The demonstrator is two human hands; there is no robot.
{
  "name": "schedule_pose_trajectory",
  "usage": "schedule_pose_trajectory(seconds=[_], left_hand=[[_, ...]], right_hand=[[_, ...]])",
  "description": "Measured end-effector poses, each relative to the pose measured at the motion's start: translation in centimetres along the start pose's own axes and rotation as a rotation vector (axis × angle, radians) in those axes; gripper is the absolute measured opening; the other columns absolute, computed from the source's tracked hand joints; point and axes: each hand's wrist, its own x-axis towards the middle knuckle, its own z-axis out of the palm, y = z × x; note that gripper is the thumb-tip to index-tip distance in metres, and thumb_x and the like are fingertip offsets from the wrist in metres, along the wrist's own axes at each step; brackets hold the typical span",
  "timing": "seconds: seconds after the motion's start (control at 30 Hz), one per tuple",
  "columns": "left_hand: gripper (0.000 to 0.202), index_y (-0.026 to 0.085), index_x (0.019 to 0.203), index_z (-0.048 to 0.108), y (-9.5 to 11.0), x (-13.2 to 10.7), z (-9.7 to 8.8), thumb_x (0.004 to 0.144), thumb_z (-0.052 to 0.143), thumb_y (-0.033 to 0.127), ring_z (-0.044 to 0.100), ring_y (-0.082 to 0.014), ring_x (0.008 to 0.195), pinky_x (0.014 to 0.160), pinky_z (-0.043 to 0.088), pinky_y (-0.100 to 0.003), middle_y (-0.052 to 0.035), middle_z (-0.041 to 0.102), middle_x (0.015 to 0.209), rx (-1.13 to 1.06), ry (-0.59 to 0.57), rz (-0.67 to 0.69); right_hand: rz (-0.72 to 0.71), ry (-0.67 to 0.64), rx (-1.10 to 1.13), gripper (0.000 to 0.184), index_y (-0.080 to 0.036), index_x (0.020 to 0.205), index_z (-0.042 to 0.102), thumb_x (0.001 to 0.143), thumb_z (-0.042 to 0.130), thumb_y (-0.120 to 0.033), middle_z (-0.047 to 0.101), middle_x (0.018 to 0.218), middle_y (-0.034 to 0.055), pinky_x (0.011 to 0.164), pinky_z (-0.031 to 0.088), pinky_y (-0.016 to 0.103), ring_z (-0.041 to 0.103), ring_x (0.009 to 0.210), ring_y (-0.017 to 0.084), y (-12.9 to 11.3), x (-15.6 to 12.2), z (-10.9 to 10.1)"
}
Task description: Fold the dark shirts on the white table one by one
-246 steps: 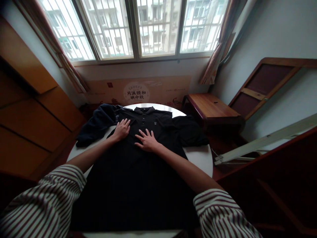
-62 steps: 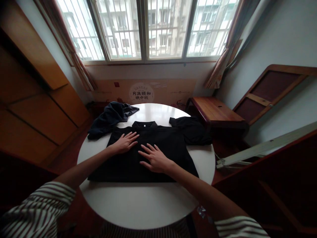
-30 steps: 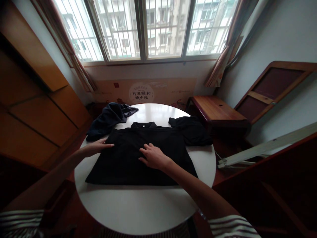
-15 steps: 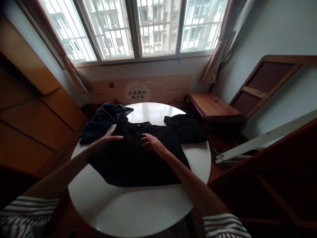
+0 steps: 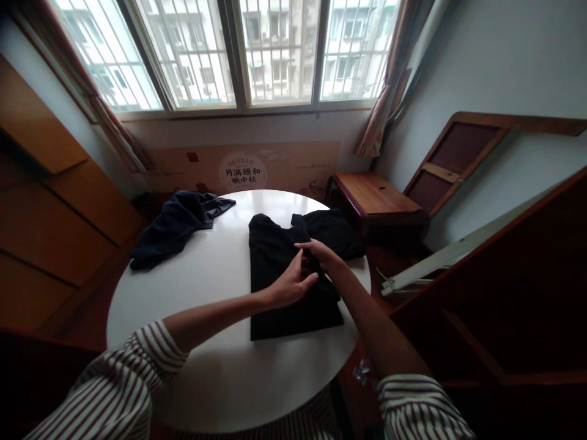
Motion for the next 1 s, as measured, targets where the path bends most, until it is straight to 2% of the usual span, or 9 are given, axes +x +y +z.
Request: schedule_pose_trajectory(seconds=[0.13,0.23,0.33,0.43,0.57,0.67,0.77,0.87,1.0], left_hand=[[0.086,0.005,0.154,0.016,0.3,-4.2,0.0,0.092,0.054,0.049,0.023,-0.0369,0.147,0.119,0.026,-0.053,-0.0275,0.026,0.156,0.408,-0.180,0.196],[0.093,0.005,0.155,0.014,0.2,-6.7,0.0,0.089,0.057,0.055,0.017,-0.0403,0.149,0.118,0.026,-0.057,-0.0270,0.019,0.160,0.655,-0.247,0.313],[0.074,0.004,0.153,0.021,-0.5,-7.9,0.4,0.097,0.048,0.043,0.021,-0.0403,0.147,0.114,0.033,-0.055,-0.0266,0.024,0.159,0.862,-0.228,0.376],[0.061,0.000,0.147,0.035,-1.0,-8.4,0.7,0.101,0.039,0.041,0.034,-0.0382,0.141,0.107,0.041,-0.048,-0.0273,0.035,0.153,1.029,-0.203,0.447],[0.045,0.000,0.137,0.045,-0.1,-8.7,0.4,0.100,0.042,0.023,0.060,-0.0267,0.104,0.079,0.053,-0.035,-0.0221,0.060,0.120,1.217,-0.287,0.511],[0.038,-0.001,0.131,0.050,0.8,-8.9,-0.1,0.097,0.041,0.012,0.060,-0.0221,0.086,0.069,0.051,-0.032,-0.0157,0.061,0.098,1.276,-0.368,0.613],[0.032,0.001,0.123,0.055,1.0,-9.1,-0.4,0.098,0.037,0.010,0.058,-0.0206,0.083,0.066,0.050,-0.031,-0.0140,0.059,0.096,1.278,-0.371,0.696],[0.028,0.003,0.117,0.058,0.5,-9.1,-0.3,0.099,0.038,0.010,0.058,-0.0200,0.082,0.063,0.048,-0.031,-0.0129,0.058,0.095,1.268,-0.383,0.722],[0.033,0.003,0.126,0.053,-0.1,-9.3,-0.2,0.102,0.040,0.021,0.058,-0.0211,0.086,0.065,0.048,-0.032,-0.0130,0.059,0.099,1.223,-0.365,0.682]], right_hand=[[-0.002,-0.021,0.011,0.035,-0.018,0.100,0.061,0.069,0.074,-0.011,0.067,0.064,-0.0016,0.056,0.055,0.030,0.063,0.052,0.017,0.7,-0.3,-0.2],[-0.056,-0.028,0.037,0.046,-0.020,0.113,0.059,0.070,0.069,-0.008,0.072,0.074,-0.0001,0.062,0.057,0.030,0.067,0.059,0.018,0.6,-0.5,-0.4],[-0.082,0.025,0.008,0.056,-0.019,0.126,0.056,0.072,0.067,-0.008,0.074,0.089,0.0042,0.065,0.058,0.030,0.069,0.068,0.019,0.6,-0.1,-1.0],[-0.143,0.199,-0.139,0.070,-0.016,0.138,0.049,0.072,0.070,-0.009,0.072,0.108,0.0112,0.072,0.058,0.029,0.071,0.083,0.020,0.8,0.7,-1.6],[-0.238,0.359,-0.406,0.064,-0.009,0.135,0.054,0.073,0.069,-0.007,0.068,0.119,0.0184,0.079,0.057,0.029,0.070,0.095,0.022,0.9,1.9,-2.0],[-0.231,0.364,-0.460,0.050,-0.007,0.127,0.060,0.077,0.058,-0.004,0.072,0.108,0.0163,0.075,0.057,0.028,0.072,0.087,0.020,0.9,2.3,-2.1],[-0.233,0.382,-0.541,0.046,-0.006,0.126,0.062,0.081,0.054,-0.005,0.074,0.099,0.0143,0.073,0.058,0.029,0.072,0.083,0.020,0.9,2.3,-2.3],[-0.266,0.415,-0.662,0.040,-0.006,0.121,0.065,0.082,0.064,-0.016,0.073,0.106,0.0176,0.082,0.056,0.033,0.070,0.094,0.025,0.5,2.3,-2.3],[-0.336,0.431,-1.077,0.029,-0.010,0.104,0.073,0.081,0.072,-0.028,0.073,0.109,0.0170,0.094,0.050,0.034,0.067,0.107,0.028,-0.6,2.9,-2.0]])
